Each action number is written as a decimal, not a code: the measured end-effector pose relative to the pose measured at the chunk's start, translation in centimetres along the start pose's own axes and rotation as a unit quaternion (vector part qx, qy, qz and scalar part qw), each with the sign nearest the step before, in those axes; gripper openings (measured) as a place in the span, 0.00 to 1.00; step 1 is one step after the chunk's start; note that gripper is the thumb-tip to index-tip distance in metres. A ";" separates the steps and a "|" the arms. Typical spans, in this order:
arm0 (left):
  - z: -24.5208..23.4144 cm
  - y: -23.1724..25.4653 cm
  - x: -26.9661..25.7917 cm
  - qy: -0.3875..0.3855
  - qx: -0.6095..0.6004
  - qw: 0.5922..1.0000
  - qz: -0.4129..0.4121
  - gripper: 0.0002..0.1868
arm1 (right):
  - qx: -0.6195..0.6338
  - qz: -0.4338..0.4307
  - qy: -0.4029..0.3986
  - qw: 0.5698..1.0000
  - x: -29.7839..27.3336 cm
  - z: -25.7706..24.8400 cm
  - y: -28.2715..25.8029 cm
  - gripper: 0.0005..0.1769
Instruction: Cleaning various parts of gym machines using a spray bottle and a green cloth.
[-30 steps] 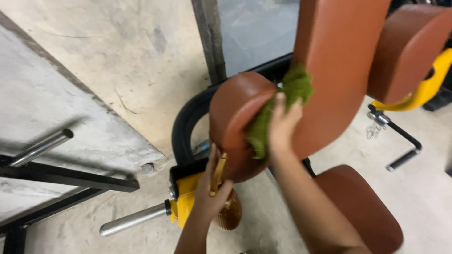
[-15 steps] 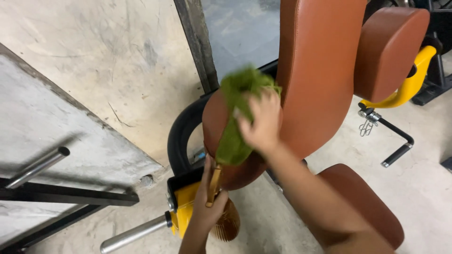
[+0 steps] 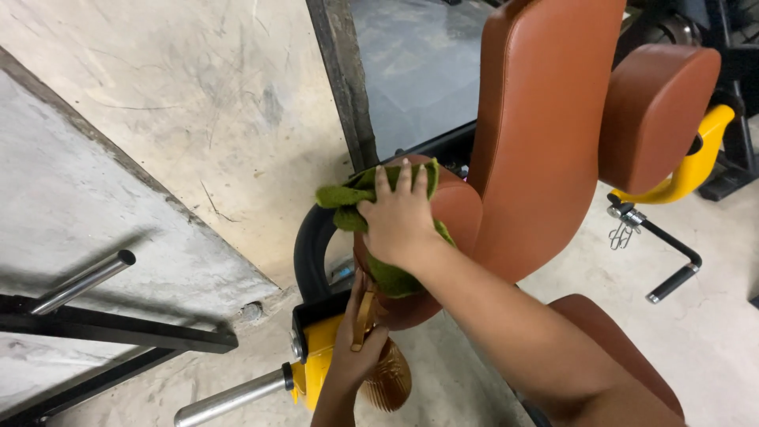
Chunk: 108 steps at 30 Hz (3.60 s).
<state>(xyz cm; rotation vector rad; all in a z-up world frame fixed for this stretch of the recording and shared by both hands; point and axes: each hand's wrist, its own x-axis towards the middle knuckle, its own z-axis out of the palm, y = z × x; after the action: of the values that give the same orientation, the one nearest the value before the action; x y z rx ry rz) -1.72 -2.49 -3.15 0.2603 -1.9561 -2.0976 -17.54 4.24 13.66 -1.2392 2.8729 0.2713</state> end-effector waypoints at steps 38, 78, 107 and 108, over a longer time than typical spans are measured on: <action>15.5 3.7 1.8 0.254 0.311 0.899 0.173 0.64 | 0.841 0.164 -0.143 0.496 -5.2 16.6 21.0 0.30; 22.1 -2.1 3.4 -0.035 0.090 0.995 -0.037 0.52 | 0.419 0.333 0.228 0.813 -25.4 50.6 35.7 0.22; 31.8 -28.9 6.7 -0.207 0.417 0.885 -0.032 0.28 | 0.156 0.511 -0.059 0.843 -34.6 58.7 23.9 0.46; 32.5 -29.5 7.4 -0.205 0.405 0.890 0.034 0.27 | 0.158 0.511 -0.026 0.844 -34.6 58.8 23.9 0.45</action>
<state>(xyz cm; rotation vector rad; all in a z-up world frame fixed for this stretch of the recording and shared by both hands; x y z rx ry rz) -20.63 27.80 -29.66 -0.1230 -2.9595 -1.2329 -14.94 54.69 -38.10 0.4187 3.0222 -0.1874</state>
